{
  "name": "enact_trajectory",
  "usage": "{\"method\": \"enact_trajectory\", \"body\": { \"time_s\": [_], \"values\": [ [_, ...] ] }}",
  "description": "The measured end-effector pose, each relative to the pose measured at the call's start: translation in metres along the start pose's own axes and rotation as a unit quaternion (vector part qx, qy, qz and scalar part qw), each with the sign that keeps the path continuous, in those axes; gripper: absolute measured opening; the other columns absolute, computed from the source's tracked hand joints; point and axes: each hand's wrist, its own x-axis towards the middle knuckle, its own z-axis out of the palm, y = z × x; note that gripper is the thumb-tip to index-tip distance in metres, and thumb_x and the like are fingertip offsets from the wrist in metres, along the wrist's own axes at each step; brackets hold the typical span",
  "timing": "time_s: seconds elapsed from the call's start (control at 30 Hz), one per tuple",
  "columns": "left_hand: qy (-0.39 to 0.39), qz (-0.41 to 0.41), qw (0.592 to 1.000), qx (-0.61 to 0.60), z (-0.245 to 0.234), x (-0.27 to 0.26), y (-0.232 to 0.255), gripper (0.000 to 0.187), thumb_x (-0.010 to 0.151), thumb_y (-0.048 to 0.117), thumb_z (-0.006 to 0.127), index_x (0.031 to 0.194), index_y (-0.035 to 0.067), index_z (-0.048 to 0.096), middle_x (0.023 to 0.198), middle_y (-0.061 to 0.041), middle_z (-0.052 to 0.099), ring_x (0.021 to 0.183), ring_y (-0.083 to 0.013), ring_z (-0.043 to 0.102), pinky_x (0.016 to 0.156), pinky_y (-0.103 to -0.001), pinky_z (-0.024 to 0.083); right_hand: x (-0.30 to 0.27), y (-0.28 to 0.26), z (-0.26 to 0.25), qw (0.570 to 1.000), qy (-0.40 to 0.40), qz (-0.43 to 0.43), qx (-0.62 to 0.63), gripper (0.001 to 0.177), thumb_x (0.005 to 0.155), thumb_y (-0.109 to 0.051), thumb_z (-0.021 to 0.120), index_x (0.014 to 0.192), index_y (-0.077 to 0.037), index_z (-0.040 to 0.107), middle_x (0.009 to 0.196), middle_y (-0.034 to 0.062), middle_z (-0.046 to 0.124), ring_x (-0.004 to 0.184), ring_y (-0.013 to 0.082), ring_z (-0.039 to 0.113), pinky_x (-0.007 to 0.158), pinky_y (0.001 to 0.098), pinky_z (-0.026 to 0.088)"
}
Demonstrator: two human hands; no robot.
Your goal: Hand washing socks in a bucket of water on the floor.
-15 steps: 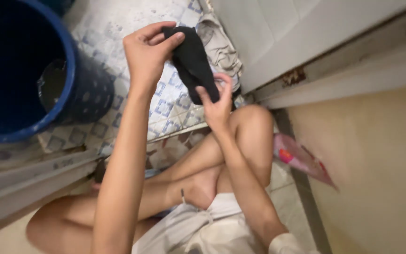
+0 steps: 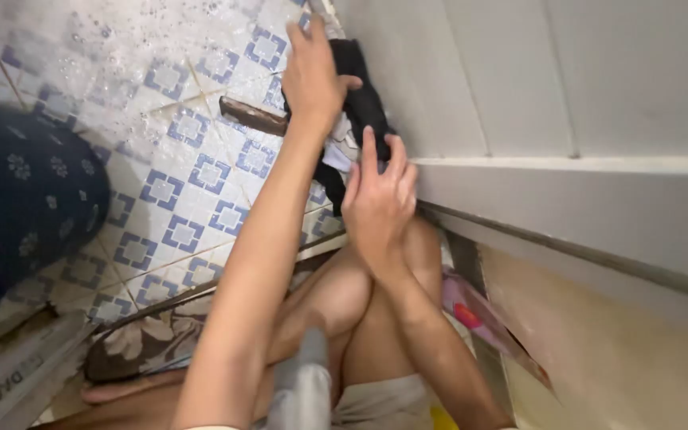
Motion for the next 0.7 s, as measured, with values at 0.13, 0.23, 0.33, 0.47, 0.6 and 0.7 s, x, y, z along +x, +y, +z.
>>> {"method": "enact_trajectory", "body": {
  "time_s": [0.13, 0.23, 0.33, 0.47, 0.6, 0.7],
  "values": [
    [0.021, 0.112, 0.992, 0.047, 0.003, -0.014, -0.010, 0.087, 0.061, 0.021, 0.100, 0.131, 0.010, 0.049, 0.134, -0.015, 0.055, 0.121, -0.0403, 0.058, 0.094, -0.048, 0.055, -0.003, 0.007, 0.015, 0.977, 0.104, -0.186, -0.020, 0.062, 0.100, -0.014, 0.062, 0.159, -0.008, 0.044, 0.161, 0.0179, 0.044, 0.142, 0.0394, 0.050, 0.117, 0.0510, 0.044],
    [-0.005, 0.167, 0.985, 0.037, 0.019, -0.020, -0.020, 0.074, 0.069, 0.019, 0.096, 0.129, 0.011, 0.054, 0.135, -0.011, 0.056, 0.122, -0.0379, 0.057, 0.097, -0.048, 0.054, 0.009, 0.017, 0.048, 0.974, 0.098, -0.196, -0.061, 0.064, 0.098, -0.024, 0.066, 0.155, -0.006, 0.045, 0.154, 0.0247, 0.042, 0.136, 0.0465, 0.048, 0.116, 0.0537, 0.038],
    [-0.048, 0.121, 0.987, 0.091, 0.001, -0.020, -0.001, 0.070, 0.067, 0.021, 0.091, 0.125, 0.006, 0.055, 0.131, -0.015, 0.055, 0.116, -0.0390, 0.056, 0.088, -0.051, 0.050, 0.017, 0.025, 0.070, 0.970, 0.090, -0.203, -0.094, 0.065, 0.096, -0.026, 0.067, 0.153, -0.005, 0.045, 0.154, 0.0274, 0.041, 0.140, 0.0475, 0.042, 0.115, 0.0551, 0.035],
    [-0.005, 0.115, 0.984, 0.138, -0.106, -0.070, 0.030, 0.067, 0.077, 0.021, 0.085, 0.133, 0.002, 0.053, 0.131, -0.017, 0.054, 0.118, -0.0371, 0.054, 0.092, -0.053, 0.045, -0.006, 0.010, 0.040, 0.975, 0.039, -0.197, -0.098, 0.066, 0.092, -0.029, 0.067, 0.150, -0.006, 0.045, 0.155, 0.0272, 0.040, 0.144, 0.0445, 0.037, 0.117, 0.0573, 0.028],
    [0.183, 0.051, 0.948, 0.257, -0.287, -0.158, 0.024, 0.078, 0.081, 0.028, 0.082, 0.144, -0.001, 0.046, 0.143, -0.018, 0.050, 0.134, -0.0377, 0.047, 0.106, -0.053, 0.036, -0.057, -0.025, 0.016, 0.964, 0.088, -0.250, 0.005, 0.068, 0.090, -0.025, 0.070, 0.151, -0.006, 0.047, 0.156, 0.0278, 0.039, 0.144, 0.0446, 0.035, 0.112, 0.0613, 0.022],
    [0.222, -0.035, 0.893, 0.390, -0.361, -0.227, -0.030, 0.092, 0.065, 0.044, 0.082, 0.137, -0.006, 0.051, 0.133, -0.022, 0.056, 0.128, -0.0404, 0.051, 0.106, -0.053, 0.038, -0.100, -0.048, 0.003, 0.942, 0.084, -0.308, 0.101, 0.059, 0.094, -0.019, 0.069, 0.148, -0.005, 0.051, 0.150, 0.0245, 0.049, 0.139, 0.0417, 0.045, 0.112, 0.0570, 0.030]
  ]
}}
